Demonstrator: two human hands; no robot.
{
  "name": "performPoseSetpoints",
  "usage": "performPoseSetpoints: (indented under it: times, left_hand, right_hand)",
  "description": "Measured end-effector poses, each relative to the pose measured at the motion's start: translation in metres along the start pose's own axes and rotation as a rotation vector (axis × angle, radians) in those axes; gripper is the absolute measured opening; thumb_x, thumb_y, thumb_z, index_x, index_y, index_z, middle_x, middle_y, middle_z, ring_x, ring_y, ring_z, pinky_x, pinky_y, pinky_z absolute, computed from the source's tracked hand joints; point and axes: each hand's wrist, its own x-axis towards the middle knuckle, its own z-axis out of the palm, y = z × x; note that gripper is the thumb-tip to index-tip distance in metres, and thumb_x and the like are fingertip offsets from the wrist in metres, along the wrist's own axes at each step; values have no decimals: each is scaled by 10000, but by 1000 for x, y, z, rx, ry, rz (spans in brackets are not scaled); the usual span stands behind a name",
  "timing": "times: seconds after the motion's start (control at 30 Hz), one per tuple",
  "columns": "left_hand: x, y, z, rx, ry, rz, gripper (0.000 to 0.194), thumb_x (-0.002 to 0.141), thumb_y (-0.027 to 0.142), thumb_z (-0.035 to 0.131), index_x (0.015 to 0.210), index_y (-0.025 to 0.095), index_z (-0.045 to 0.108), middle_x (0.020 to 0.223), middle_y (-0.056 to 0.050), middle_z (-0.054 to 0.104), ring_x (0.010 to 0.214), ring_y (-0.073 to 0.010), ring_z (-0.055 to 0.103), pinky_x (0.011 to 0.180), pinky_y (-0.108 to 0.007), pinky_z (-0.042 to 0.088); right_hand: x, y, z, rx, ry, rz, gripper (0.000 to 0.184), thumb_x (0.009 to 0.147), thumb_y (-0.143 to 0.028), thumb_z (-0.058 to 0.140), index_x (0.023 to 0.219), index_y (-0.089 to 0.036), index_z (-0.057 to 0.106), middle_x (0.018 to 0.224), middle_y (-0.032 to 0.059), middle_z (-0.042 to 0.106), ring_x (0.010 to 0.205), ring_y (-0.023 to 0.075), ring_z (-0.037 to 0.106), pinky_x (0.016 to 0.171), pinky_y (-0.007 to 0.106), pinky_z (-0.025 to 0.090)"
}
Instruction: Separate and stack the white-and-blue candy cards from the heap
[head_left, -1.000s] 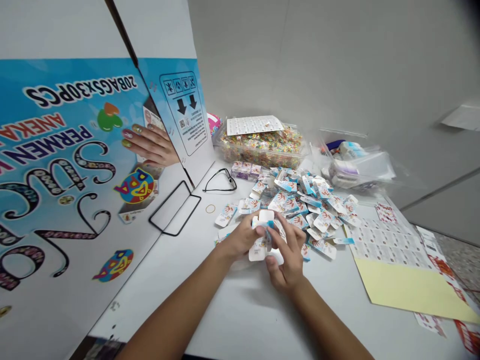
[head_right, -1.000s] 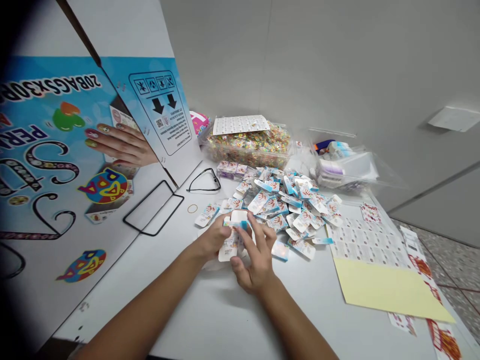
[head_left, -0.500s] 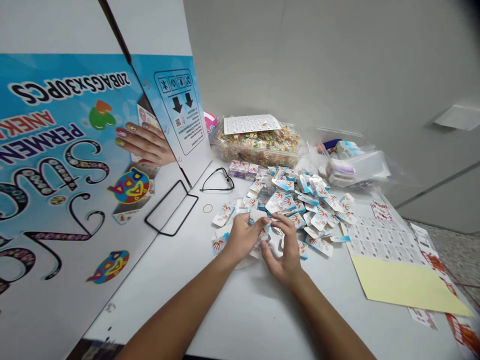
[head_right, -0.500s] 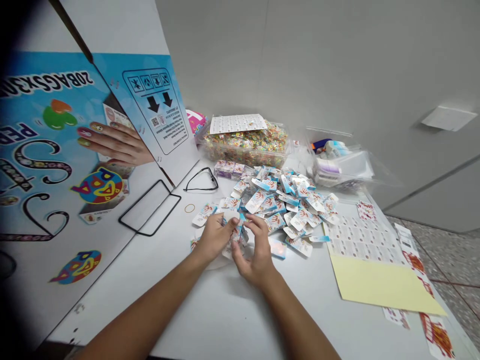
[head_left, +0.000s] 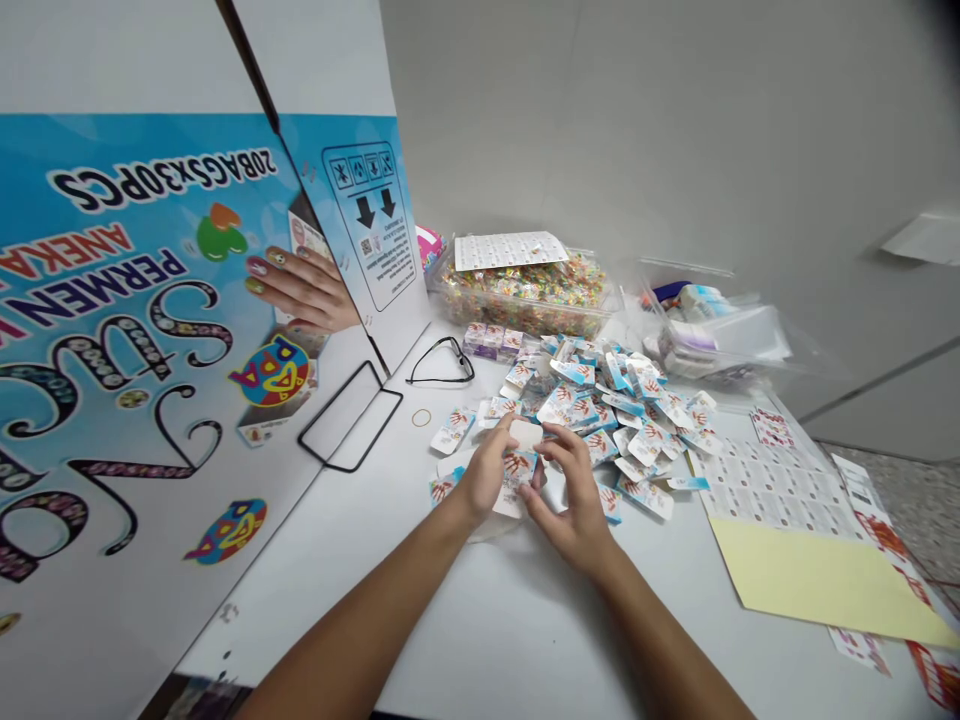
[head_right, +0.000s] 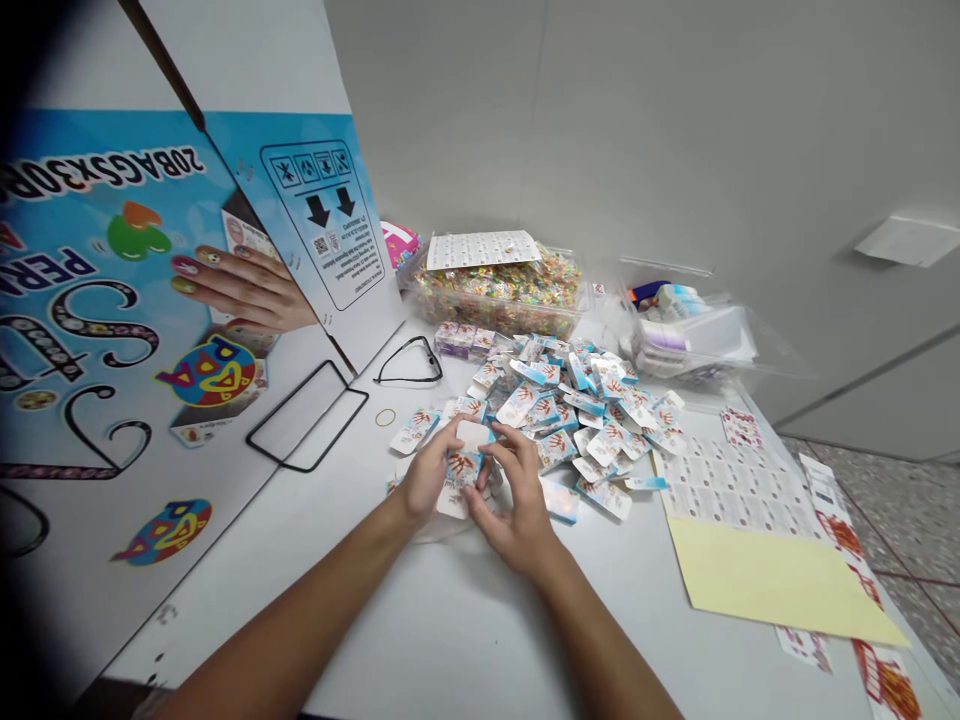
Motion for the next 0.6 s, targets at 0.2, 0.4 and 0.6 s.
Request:
performPoseSetpoints:
  times: [0.2, 0.4, 0.6]
  left_hand:
    - [0, -6, -1, 141, 25, -151, 190, 818, 415, 504, 815, 228, 475, 529, 43, 493, 366, -140, 459, 371, -249, 334]
    - [-6, 3, 3, 152, -15, -181, 619, 847, 766, 331, 1054, 220, 534, 609, 22, 547, 417, -151, 515, 421, -264, 406]
    - [-11, -3, 5, 289, -96, -81, 734, 855, 795, 232, 1214, 208, 487, 558, 39, 499, 432, -152, 488, 467, -280, 429]
  right_hand:
    - [-1, 3, 3, 38, 123, 44, 161, 905, -192, 580, 1061, -236, 577, 1090, 89, 618, 1029, 234, 595, 909, 428, 478]
    - [0, -8, 0, 39, 108, -101, 302, 882, -101, 584, 1141, -252, 621, 1005, 70, 668, 953, 222, 614, 847, 406, 481]
    - [-1, -3, 5, 345, 210, 248, 127, 900, -242, 608, 1024, -227, 632, 950, 51, 611, 796, 172, 564, 687, 321, 482]
